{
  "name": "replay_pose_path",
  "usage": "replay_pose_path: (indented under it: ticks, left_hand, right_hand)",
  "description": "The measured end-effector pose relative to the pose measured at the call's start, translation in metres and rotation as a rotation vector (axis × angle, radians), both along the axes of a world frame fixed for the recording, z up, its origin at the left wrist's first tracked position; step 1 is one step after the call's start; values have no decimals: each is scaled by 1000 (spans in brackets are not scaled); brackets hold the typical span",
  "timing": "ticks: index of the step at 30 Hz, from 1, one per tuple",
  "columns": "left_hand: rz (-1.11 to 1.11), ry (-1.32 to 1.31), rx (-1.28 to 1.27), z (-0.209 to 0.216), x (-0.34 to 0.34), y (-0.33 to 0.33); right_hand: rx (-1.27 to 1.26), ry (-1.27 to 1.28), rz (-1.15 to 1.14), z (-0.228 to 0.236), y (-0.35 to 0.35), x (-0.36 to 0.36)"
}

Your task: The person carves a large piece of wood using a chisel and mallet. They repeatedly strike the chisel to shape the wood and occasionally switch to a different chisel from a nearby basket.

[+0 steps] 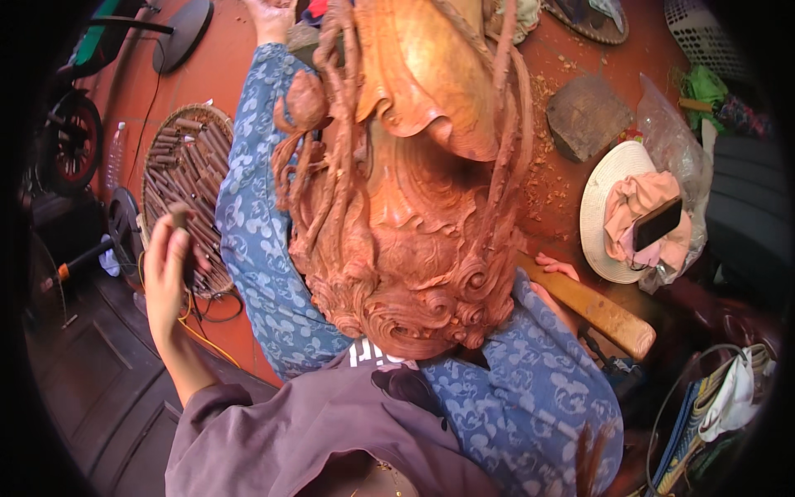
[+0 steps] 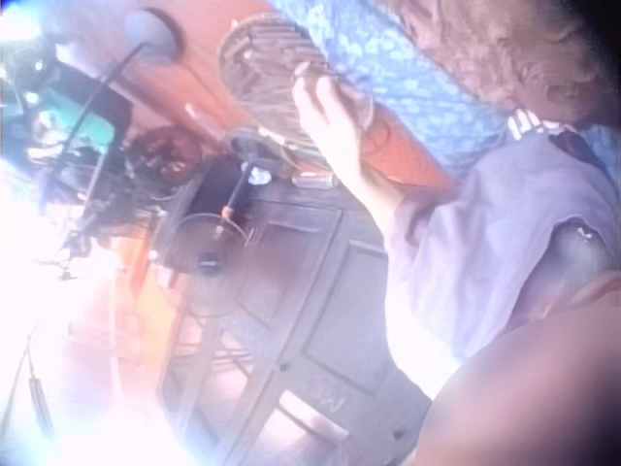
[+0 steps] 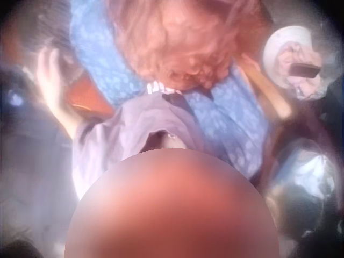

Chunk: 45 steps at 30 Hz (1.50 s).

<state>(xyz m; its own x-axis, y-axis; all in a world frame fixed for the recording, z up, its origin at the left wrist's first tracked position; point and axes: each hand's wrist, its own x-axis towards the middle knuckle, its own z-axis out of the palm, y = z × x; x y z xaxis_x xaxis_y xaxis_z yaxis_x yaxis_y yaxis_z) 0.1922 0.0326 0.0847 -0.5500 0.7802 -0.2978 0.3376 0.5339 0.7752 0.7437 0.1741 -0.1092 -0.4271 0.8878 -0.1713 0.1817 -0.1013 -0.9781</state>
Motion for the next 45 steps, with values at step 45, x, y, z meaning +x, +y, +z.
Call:
replay_pose_path:
  ticks: [45]
  left_hand:
    - [576,458,-591,-246,-196,-118]
  right_hand:
    - [-2,-522,-443,83,-82,91]
